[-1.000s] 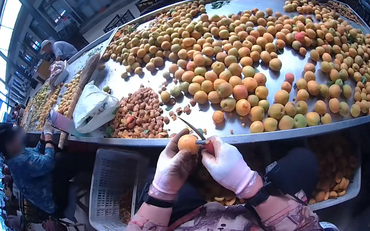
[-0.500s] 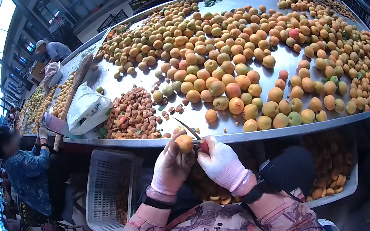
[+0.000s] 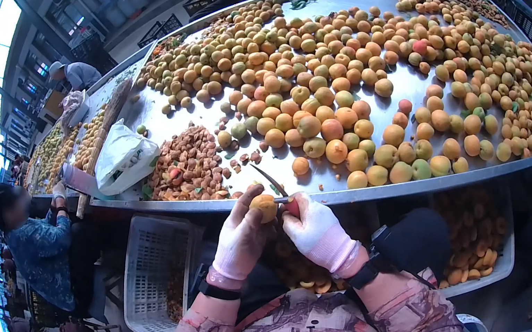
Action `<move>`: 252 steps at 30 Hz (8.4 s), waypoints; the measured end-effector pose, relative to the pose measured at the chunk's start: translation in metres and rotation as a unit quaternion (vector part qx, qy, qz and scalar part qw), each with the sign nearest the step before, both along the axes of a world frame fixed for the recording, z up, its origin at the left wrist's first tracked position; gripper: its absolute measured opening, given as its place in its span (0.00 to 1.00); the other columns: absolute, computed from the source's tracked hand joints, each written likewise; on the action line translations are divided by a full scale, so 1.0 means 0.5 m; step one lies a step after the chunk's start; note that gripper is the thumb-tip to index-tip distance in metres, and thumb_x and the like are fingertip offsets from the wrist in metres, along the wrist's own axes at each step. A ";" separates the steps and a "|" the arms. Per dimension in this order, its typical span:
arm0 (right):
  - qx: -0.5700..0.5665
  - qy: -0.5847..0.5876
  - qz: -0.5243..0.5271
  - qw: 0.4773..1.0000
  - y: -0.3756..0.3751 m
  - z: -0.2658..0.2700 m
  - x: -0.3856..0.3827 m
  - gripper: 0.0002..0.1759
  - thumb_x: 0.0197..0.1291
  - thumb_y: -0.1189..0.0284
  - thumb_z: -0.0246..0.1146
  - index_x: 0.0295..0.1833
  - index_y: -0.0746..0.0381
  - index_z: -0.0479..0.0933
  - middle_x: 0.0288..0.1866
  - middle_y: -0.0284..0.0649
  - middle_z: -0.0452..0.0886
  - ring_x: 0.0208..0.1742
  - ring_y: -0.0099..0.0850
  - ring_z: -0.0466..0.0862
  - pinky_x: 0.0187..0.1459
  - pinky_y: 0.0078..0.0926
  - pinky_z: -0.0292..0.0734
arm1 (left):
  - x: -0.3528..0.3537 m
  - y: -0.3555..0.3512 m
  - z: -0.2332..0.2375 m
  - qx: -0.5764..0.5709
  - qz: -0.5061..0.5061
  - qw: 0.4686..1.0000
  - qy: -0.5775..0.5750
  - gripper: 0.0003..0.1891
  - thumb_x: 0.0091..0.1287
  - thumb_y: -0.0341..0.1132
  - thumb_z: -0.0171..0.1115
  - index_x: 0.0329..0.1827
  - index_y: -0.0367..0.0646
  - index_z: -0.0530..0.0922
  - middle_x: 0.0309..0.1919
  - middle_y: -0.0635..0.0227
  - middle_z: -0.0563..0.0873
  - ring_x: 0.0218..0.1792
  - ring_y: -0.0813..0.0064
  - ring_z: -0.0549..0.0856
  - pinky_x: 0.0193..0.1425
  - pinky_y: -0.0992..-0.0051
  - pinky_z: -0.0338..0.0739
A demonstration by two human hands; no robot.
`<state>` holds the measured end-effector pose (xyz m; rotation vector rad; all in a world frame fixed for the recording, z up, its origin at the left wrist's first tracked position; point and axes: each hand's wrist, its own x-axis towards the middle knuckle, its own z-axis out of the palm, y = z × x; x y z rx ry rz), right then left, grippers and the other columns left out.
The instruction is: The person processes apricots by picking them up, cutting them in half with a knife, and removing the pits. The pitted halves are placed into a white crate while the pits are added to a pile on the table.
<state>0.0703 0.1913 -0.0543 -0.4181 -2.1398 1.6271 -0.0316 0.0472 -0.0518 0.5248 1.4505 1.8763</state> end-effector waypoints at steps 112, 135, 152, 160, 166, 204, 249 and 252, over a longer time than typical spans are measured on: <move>0.044 -0.068 0.113 0.990 0.015 -0.033 -0.026 0.11 0.65 0.70 0.59 0.48 0.67 0.74 0.38 0.59 0.83 0.46 0.59 0.83 0.46 0.47 0.79 | -0.038 0.028 0.008 -0.016 0.050 0.996 0.066 0.34 0.72 0.39 0.68 0.75 0.34 0.63 0.60 0.59 0.78 0.59 0.70 0.80 0.65 0.70 0.77; 0.121 -0.179 0.081 0.973 0.000 -0.015 -0.033 0.12 0.66 0.67 0.58 0.50 0.63 0.75 0.38 0.56 0.85 0.43 0.56 0.85 0.45 0.50 0.81 | -0.035 0.041 -0.017 0.008 0.092 0.993 0.072 0.30 0.76 0.54 0.61 0.62 0.32 0.74 0.50 0.63 0.83 0.50 0.75 0.82 0.58 0.75 0.76; -0.261 0.095 -0.030 0.960 0.001 -0.052 -0.045 0.21 0.75 0.57 0.60 0.53 0.67 0.79 0.39 0.40 0.86 0.39 0.25 0.84 0.42 0.28 0.79 | 0.018 0.043 0.002 -0.051 0.005 0.980 0.194 0.27 0.70 0.29 0.68 0.70 0.32 0.71 0.58 0.59 0.81 0.58 0.72 0.81 0.65 0.73 0.77; -0.031 0.066 -0.087 0.994 0.009 -0.026 -0.028 0.22 0.74 0.55 0.61 0.37 0.65 0.76 0.29 0.50 0.80 0.30 0.46 0.80 0.34 0.36 0.75 | 0.054 0.055 -0.017 -0.066 0.071 0.990 0.106 0.24 0.81 0.43 0.55 0.69 0.32 0.74 0.42 0.71 0.85 0.38 0.85 0.82 0.43 0.83 0.77; 0.068 0.096 -0.086 0.989 0.009 -0.041 -0.030 0.21 0.69 0.54 0.66 0.36 0.63 0.77 0.28 0.50 0.80 0.31 0.52 0.82 0.33 0.40 0.76 | 0.060 0.057 0.024 -0.108 0.073 0.991 -0.012 0.16 0.81 0.40 0.53 0.59 0.35 0.74 0.34 0.77 0.81 0.30 0.85 0.78 0.34 0.80 0.75; -0.426 0.068 -0.025 0.902 0.049 0.025 0.026 0.10 0.71 0.68 0.59 0.45 0.66 0.79 0.21 0.29 0.73 0.18 0.19 0.74 0.21 0.18 0.69 | 0.028 -0.013 -0.025 -0.038 -0.035 0.970 -0.239 0.29 0.79 0.50 0.56 0.73 0.38 0.68 0.57 0.54 0.83 0.36 0.76 0.78 0.37 0.82 0.72; -0.662 0.147 -0.192 0.709 0.064 -0.011 -0.088 0.19 0.71 0.63 0.64 0.27 0.53 0.67 0.14 0.26 0.59 0.09 0.18 0.59 0.12 0.19 0.51 | 0.096 0.064 -0.016 -0.122 0.087 0.984 -0.094 0.24 0.80 0.36 0.55 0.75 0.36 0.69 0.44 0.67 0.85 0.28 0.86 0.79 0.33 0.86 0.74; -0.660 0.152 -0.190 0.711 0.063 -0.013 -0.090 0.18 0.72 0.63 0.63 0.28 0.54 0.69 0.14 0.25 0.58 0.10 0.18 0.60 0.13 0.18 0.53 | 0.090 0.055 -0.023 -0.102 0.074 0.987 -0.103 0.24 0.80 0.36 0.55 0.76 0.37 0.68 0.45 0.67 0.85 0.29 0.85 0.79 0.34 0.86 0.75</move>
